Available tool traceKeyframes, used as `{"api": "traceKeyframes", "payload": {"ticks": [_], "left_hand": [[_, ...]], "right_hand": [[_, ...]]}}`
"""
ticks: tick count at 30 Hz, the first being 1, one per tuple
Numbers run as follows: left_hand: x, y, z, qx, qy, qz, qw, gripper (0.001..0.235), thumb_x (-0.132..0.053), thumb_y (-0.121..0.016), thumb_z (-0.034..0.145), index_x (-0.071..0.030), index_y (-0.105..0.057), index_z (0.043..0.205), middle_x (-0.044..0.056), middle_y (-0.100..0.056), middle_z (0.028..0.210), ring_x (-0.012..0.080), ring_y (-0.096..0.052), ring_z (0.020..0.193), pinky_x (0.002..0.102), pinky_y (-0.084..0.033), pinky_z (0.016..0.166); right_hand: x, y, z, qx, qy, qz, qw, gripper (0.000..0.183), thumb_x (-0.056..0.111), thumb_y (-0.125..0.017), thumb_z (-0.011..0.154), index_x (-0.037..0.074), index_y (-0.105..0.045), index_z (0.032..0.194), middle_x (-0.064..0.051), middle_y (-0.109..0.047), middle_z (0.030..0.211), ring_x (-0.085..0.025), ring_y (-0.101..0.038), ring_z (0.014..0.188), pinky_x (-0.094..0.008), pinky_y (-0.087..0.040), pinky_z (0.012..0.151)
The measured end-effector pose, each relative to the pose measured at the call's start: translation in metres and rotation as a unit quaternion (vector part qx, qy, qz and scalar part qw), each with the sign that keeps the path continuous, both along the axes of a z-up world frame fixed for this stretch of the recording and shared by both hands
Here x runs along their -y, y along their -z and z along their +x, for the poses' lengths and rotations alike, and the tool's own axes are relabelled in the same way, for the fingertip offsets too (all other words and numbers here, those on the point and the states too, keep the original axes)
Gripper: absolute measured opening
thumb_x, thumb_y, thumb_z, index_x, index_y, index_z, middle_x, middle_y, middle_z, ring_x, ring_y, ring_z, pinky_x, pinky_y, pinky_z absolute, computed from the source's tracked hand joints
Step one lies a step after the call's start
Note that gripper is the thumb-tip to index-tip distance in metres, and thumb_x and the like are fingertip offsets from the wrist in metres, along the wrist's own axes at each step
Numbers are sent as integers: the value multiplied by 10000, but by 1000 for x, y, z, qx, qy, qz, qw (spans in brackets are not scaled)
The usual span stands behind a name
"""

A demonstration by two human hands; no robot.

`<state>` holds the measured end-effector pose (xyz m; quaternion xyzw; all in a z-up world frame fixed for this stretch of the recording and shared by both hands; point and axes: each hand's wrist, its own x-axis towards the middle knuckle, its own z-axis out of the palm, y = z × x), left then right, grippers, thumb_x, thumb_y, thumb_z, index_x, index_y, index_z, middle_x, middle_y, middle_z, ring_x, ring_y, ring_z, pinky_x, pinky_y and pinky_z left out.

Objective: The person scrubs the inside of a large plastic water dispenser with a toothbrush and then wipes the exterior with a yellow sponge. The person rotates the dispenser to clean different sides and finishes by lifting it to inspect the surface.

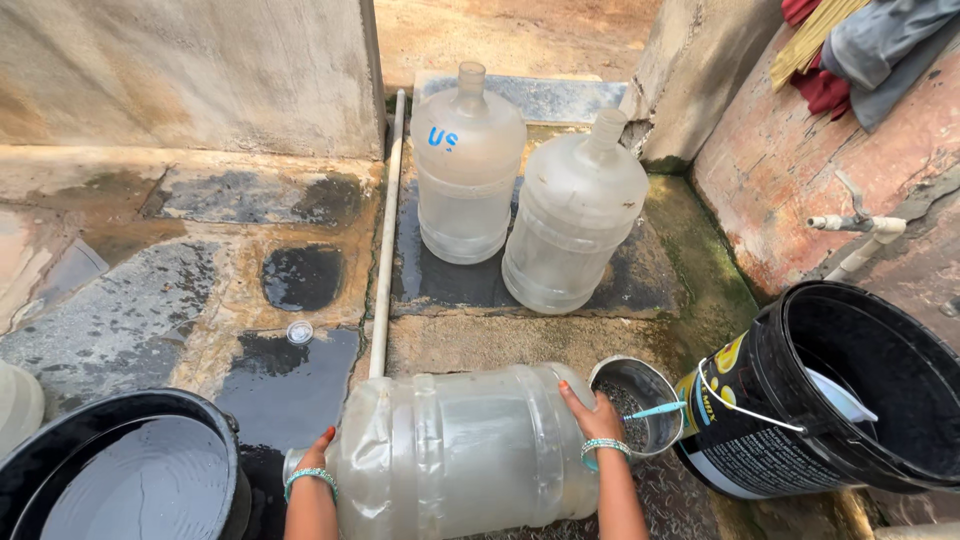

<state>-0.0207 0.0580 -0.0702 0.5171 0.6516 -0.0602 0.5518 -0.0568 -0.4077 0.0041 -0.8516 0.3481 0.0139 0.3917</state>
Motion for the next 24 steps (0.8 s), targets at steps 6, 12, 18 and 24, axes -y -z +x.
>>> {"api": "traceKeyframes", "payload": {"ticks": [6,12,18,24], "left_hand": [[7,-102,56,375,-4,-106,921,458,71,-820,664,51,-669,1096,166,-707,1063,228,-694,673,349,-569,570],[5,-347,42,816,203,-235,488,665,93,-772,829,-4,-472,1414,167,-671,1296,285,-642,1278,425,-474,1187],[11,-418,-60,806,202,-103,547,674,-152,-776,800,-47,-490,1400,161,-654,1201,327,-627,1304,506,-445,1149],[65,-321,-33,653,91,-75,748,348,-44,-767,795,21,-658,1119,113,-727,1057,209,-677,1000,350,-487,968]], "right_hand": [[13,-28,-16,71,82,194,975,1005,784,-672,745,-68,-696,1277,-266,-678,1319,-320,-686,1125,-409,-501,956],[41,-95,-17,364,65,562,740,1100,891,-370,877,-32,-472,1466,-236,-604,1378,-296,-657,1158,-453,-503,949],[65,-142,-20,362,-34,601,712,1036,820,-408,823,19,-453,1480,-173,-596,1430,-291,-611,1262,-494,-504,1035],[5,-32,-45,288,189,546,764,834,679,-463,869,164,-415,1523,-150,-555,1476,-336,-572,1308,-545,-474,1078]]}}
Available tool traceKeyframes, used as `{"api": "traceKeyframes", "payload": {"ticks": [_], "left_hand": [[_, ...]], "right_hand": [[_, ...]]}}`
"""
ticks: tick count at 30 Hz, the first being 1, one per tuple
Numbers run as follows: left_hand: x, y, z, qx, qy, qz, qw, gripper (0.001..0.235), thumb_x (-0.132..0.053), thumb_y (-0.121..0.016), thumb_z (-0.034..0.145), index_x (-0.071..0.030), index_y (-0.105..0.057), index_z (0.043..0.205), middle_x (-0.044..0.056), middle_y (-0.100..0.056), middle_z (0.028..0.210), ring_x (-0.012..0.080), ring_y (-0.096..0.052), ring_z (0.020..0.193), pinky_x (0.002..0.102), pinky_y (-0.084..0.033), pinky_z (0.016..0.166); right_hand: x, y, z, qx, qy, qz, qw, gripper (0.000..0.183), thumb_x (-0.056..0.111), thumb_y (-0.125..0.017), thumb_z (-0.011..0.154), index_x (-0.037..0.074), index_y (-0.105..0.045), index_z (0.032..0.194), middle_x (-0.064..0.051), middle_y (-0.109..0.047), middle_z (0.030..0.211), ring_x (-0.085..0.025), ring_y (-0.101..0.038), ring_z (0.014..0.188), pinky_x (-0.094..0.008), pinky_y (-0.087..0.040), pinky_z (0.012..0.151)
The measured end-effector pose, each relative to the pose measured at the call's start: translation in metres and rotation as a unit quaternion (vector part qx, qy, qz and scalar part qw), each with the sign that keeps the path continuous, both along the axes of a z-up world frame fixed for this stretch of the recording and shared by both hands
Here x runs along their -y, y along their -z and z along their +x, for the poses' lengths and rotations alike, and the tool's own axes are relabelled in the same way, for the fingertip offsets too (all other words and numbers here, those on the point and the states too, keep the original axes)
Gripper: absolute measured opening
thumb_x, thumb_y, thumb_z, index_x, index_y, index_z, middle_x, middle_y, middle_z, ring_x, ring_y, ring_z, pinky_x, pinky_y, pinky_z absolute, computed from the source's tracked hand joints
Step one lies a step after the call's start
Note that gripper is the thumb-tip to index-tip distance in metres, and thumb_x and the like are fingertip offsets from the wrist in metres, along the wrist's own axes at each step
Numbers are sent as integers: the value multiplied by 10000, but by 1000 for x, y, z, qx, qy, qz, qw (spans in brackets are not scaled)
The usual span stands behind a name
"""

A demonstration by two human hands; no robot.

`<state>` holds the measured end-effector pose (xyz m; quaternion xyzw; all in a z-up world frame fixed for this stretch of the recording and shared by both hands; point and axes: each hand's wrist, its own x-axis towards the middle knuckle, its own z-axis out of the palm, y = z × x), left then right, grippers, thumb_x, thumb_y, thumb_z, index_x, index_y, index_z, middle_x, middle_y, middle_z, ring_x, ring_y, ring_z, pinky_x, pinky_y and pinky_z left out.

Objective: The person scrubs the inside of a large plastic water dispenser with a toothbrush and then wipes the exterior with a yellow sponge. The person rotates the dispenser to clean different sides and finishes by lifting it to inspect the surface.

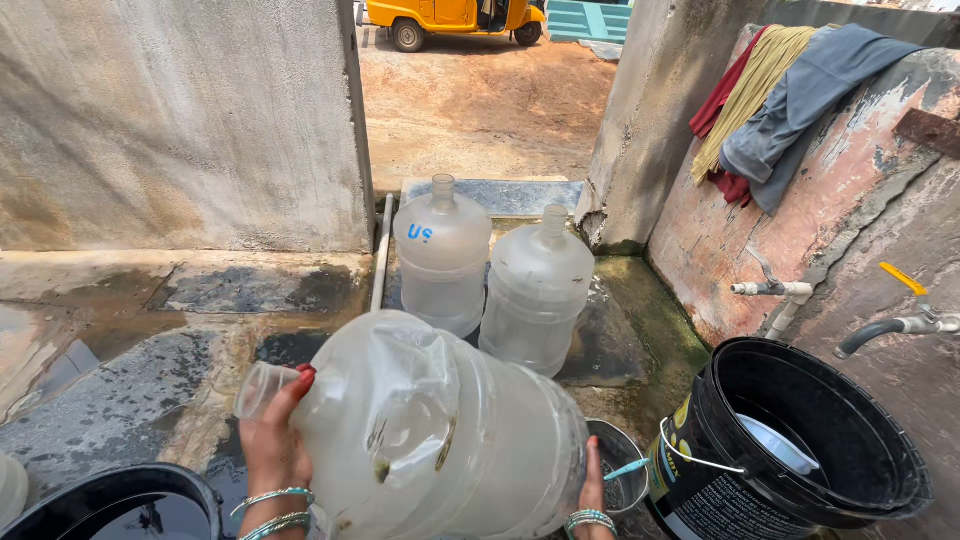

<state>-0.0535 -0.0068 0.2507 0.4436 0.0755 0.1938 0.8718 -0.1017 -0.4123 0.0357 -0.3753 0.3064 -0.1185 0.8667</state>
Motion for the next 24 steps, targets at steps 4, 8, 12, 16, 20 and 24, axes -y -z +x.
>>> {"api": "traceKeyframes", "payload": {"ticks": [4,8,12,16,20,24], "left_hand": [[25,19,6,-116,-46,10,992,369,-19,-752,731,-60,-673,1089,72,-741,939,206,-708,846,334,-535,869],[-11,-8,-18,114,-7,63,991,357,31,-743,751,17,-658,1098,71,-710,982,199,-662,945,330,-491,933],[-37,-20,-14,189,18,38,981,327,23,-716,767,23,-640,1086,109,-696,1003,240,-650,974,363,-481,965],[-16,2,9,133,5,54,990,298,14,-689,783,30,-622,1073,147,-681,1025,282,-639,1004,397,-471,997],[15,-7,-10,45,-20,69,996,288,20,-675,790,38,-615,1071,168,-670,1039,309,-622,1021,420,-454,1018],[8,-58,-53,151,33,-25,988,382,6,-626,749,-27,-635,1130,118,-682,1042,291,-682,1081,421,-476,1095]], "right_hand": [[-27,33,-10,29,-108,57,992,794,653,-406,936,88,-488,1487,-189,-572,1469,-348,-604,1280,-536,-519,1045],[9,-30,6,120,-5,-94,988,895,746,-441,821,161,-409,1499,-218,-525,1451,-384,-533,1323,-607,-527,977],[29,-79,6,296,34,-104,949,1001,785,-509,837,107,-352,1557,-223,-454,1464,-380,-521,1314,-610,-479,1016],[9,-49,1,244,40,-102,964,1007,808,-470,839,147,-333,1586,-160,-449,1517,-319,-522,1323,-580,-425,1056],[-19,1,-13,3,-71,-11,997,871,715,-449,881,138,-451,1533,-144,-515,1538,-346,-544,1335,-557,-441,1094],[0,-33,-15,38,-6,-57,998,806,698,-370,895,171,-424,1503,-185,-530,1427,-327,-516,1334,-625,-453,1056]]}}
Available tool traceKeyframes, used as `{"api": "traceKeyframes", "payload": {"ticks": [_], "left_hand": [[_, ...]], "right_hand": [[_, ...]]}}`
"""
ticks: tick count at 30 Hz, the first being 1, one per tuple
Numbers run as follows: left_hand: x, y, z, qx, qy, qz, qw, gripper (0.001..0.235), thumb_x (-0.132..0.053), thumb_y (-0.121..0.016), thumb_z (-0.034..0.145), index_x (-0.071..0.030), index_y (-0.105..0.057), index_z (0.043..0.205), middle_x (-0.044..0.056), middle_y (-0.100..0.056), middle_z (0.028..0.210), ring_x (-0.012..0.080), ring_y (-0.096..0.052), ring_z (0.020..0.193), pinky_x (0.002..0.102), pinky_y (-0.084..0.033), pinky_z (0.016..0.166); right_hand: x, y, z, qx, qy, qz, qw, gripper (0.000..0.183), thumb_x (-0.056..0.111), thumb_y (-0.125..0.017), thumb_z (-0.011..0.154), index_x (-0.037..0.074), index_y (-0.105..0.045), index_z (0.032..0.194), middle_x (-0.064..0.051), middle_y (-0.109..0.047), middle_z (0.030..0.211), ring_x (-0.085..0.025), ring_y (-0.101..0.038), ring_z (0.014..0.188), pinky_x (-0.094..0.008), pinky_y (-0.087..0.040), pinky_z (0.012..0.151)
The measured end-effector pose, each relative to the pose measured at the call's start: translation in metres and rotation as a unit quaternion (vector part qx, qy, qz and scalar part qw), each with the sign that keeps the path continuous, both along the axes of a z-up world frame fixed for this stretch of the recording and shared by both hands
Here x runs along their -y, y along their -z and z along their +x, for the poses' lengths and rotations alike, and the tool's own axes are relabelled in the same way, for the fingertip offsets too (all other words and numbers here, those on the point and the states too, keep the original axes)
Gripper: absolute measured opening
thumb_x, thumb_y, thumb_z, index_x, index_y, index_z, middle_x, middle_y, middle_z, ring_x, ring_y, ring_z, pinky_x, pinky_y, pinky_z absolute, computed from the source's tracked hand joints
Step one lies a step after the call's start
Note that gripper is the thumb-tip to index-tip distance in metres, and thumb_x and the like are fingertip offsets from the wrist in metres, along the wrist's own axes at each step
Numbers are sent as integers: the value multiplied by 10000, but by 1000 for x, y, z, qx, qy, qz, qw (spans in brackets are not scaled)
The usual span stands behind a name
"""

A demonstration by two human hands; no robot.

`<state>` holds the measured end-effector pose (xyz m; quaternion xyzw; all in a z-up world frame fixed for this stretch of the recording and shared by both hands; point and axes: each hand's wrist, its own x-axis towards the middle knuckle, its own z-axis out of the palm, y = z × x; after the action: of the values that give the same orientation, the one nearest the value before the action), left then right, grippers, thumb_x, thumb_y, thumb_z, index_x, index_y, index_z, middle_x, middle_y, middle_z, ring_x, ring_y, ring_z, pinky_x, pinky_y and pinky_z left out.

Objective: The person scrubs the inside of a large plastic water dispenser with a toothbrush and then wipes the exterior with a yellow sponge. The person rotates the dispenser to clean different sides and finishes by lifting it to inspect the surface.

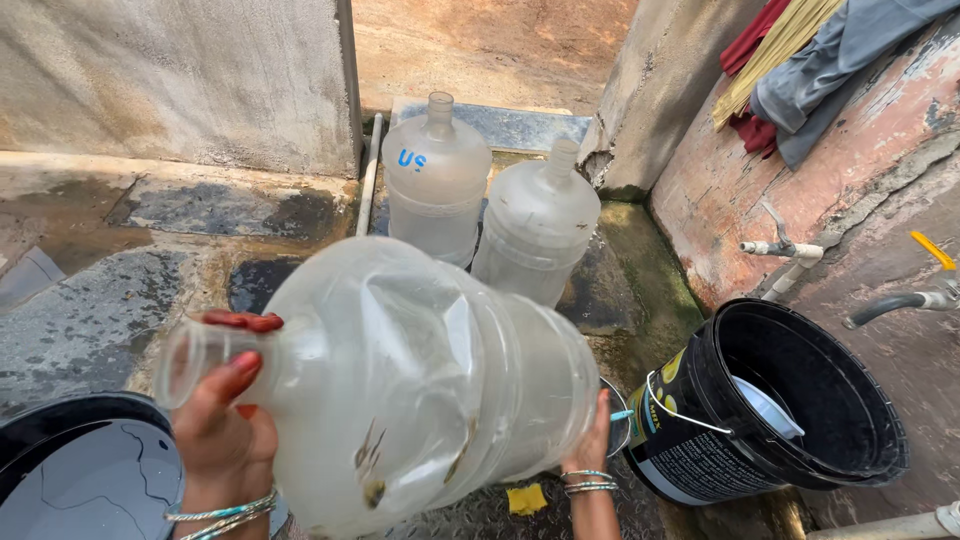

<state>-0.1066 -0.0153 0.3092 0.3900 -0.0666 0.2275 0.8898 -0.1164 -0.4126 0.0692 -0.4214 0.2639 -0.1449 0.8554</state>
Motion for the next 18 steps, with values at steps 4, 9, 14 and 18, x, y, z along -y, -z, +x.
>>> {"api": "traceKeyframes", "payload": {"ticks": [4,9,14,18], "left_hand": [[-41,0,-17,174,71,-69,980,352,-168,-770,842,-28,-629,1133,119,-676,1031,259,-627,1050,431,-435,1174],[-38,70,48,60,17,-88,994,370,-219,-686,821,-51,-632,1146,108,-671,1036,283,-663,1064,439,-503,1126],[-1,62,56,-172,-87,21,981,204,-62,-649,777,-3,-679,969,126,-712,939,239,-638,917,362,-480,913],[-40,11,9,86,83,-55,991,397,-56,-582,757,-13,-615,1151,160,-672,1061,319,-649,1094,474,-430,1117]], "right_hand": [[34,-72,-9,251,58,-173,951,1014,817,-490,904,52,-287,1538,-276,-384,1522,-444,-435,1404,-622,-472,1029],[11,-47,1,105,51,-166,979,1084,858,-465,778,143,-273,1569,-193,-378,1560,-368,-394,1440,-538,-418,1117],[-11,40,4,-64,-91,31,993,869,716,-367,905,96,-457,1506,-164,-513,1528,-323,-507,1378,-509,-418,1132],[47,-7,5,-1,-73,50,996,1159,884,-179,907,-79,-470,1482,-250,-540,1466,-351,-530,1317,-513,-418,1080]]}}
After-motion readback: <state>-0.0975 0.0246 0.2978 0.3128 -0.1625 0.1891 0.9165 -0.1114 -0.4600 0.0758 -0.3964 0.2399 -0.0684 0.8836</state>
